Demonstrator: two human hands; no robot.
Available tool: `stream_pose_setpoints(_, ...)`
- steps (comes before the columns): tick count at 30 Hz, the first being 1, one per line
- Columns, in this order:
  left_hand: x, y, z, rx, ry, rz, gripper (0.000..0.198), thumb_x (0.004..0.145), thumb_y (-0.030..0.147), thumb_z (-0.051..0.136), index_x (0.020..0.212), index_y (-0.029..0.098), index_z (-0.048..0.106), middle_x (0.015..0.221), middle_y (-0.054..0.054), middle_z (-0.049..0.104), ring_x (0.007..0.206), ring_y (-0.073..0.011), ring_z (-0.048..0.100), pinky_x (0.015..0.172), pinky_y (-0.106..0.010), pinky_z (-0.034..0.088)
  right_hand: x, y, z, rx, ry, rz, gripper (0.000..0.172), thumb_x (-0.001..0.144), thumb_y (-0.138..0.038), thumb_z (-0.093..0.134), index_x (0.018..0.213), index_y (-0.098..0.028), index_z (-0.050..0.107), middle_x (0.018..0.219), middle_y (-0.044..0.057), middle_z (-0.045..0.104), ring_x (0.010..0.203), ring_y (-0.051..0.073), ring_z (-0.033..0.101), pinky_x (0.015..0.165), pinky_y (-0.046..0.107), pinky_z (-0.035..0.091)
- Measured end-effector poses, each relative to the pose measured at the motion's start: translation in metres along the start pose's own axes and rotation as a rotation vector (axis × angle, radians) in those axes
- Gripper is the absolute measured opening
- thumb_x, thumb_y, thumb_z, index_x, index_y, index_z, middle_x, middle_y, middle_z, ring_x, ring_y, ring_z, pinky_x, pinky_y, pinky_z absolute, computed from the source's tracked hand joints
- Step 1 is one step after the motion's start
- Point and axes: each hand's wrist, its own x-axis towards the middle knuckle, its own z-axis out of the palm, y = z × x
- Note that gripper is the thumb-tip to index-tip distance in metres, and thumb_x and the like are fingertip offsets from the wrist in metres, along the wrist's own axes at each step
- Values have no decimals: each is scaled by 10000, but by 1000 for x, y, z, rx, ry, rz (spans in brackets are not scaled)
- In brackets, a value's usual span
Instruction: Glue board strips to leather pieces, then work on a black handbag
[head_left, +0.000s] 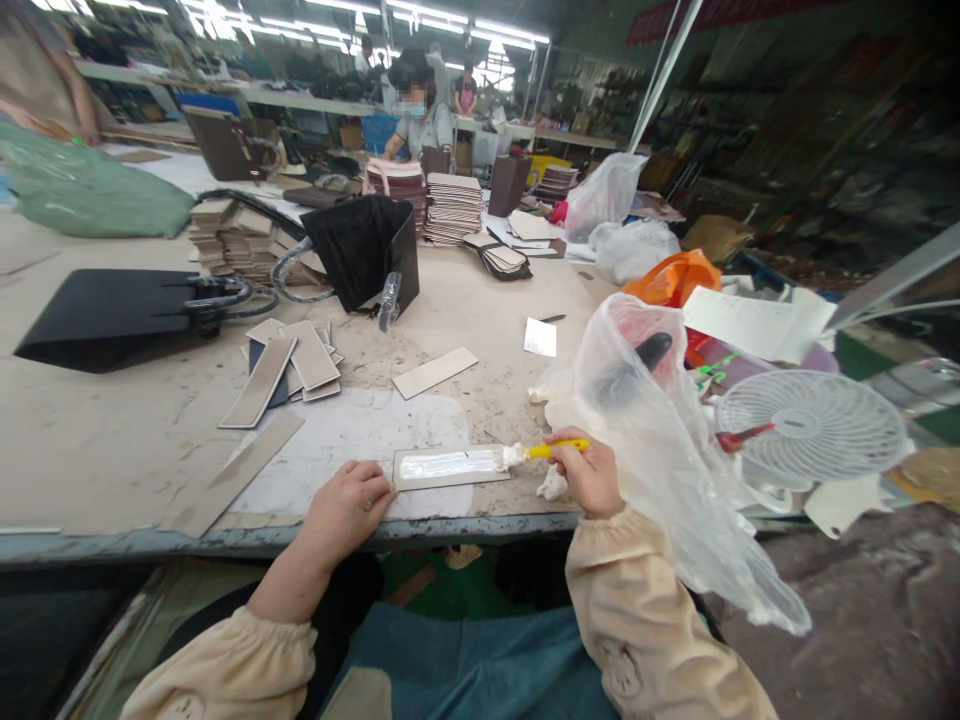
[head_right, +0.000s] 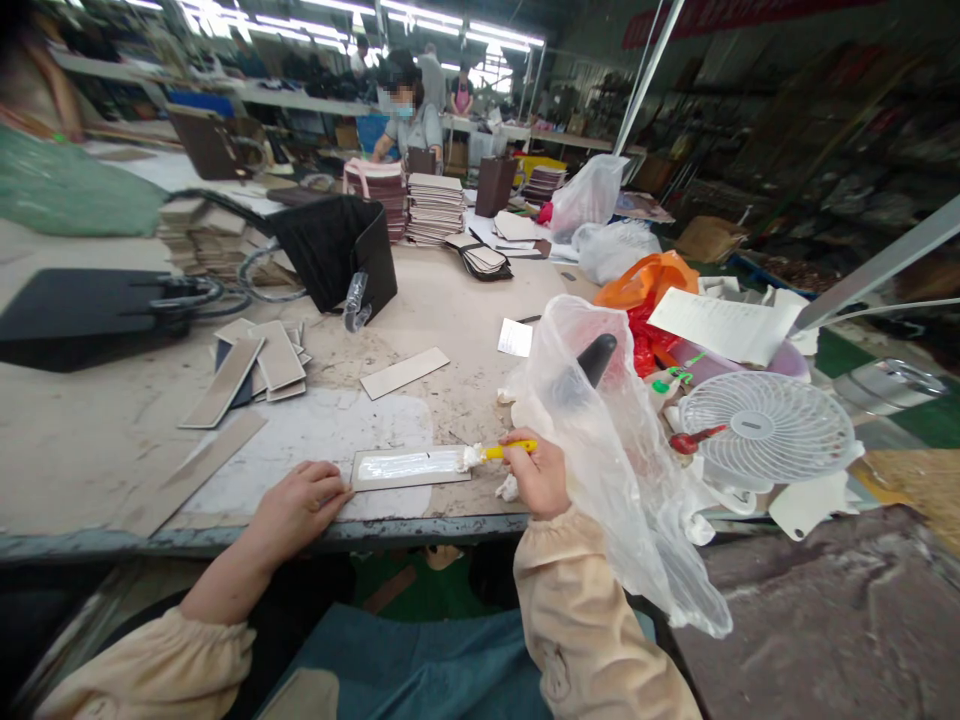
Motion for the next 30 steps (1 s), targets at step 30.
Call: stream_pose_setpoints(30, 15, 5, -22, -42, -180, -114, 251, 828, 348, 512, 703, 196, 669, 791, -48, 641, 797, -187, 579, 715, -281, 437, -8, -5, -7, -12, 8, -126, 197, 724, -323, 584, 803, -175, 688, 586, -3, 603, 502, 122, 510, 484, 232, 399)
